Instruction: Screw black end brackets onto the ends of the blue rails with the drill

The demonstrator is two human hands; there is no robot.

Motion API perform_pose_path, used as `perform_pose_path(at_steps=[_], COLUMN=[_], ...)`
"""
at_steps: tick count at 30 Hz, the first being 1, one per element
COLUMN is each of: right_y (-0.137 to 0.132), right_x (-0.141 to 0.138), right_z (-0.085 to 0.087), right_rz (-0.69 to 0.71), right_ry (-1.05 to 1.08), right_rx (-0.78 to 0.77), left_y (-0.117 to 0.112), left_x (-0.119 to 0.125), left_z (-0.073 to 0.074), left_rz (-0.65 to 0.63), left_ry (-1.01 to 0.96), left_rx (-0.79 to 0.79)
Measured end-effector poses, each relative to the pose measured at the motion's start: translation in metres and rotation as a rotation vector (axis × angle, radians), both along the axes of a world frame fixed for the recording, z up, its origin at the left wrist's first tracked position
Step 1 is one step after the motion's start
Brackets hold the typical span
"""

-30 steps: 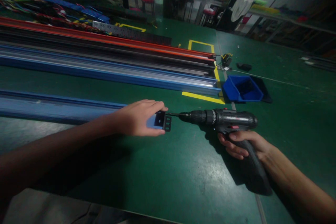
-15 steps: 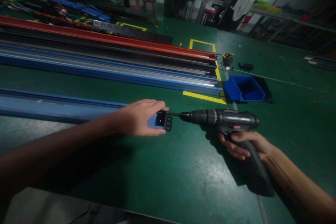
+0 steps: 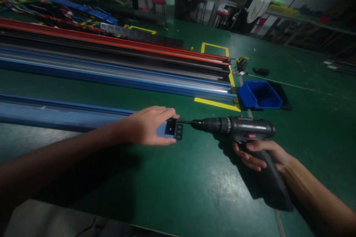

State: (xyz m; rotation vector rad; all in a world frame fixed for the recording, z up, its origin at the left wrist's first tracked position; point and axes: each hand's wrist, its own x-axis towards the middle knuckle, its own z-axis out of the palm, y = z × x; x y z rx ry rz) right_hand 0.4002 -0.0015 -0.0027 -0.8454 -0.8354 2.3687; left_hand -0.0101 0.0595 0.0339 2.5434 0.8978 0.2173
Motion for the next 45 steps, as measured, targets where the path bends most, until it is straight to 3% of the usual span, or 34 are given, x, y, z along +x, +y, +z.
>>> perform_pose_path(at_steps=[45], right_y=[0.0002], right_x=[0.0015], right_z=[0.0004], right_rz=[-0.021], right_ry=[-0.030], right_rx=[-0.036], left_y=[-0.0002], left_x=[0.0003], left_z=[0.0002], left_rz=[0.004], left_ry=[0.007], left_rx=[0.001])
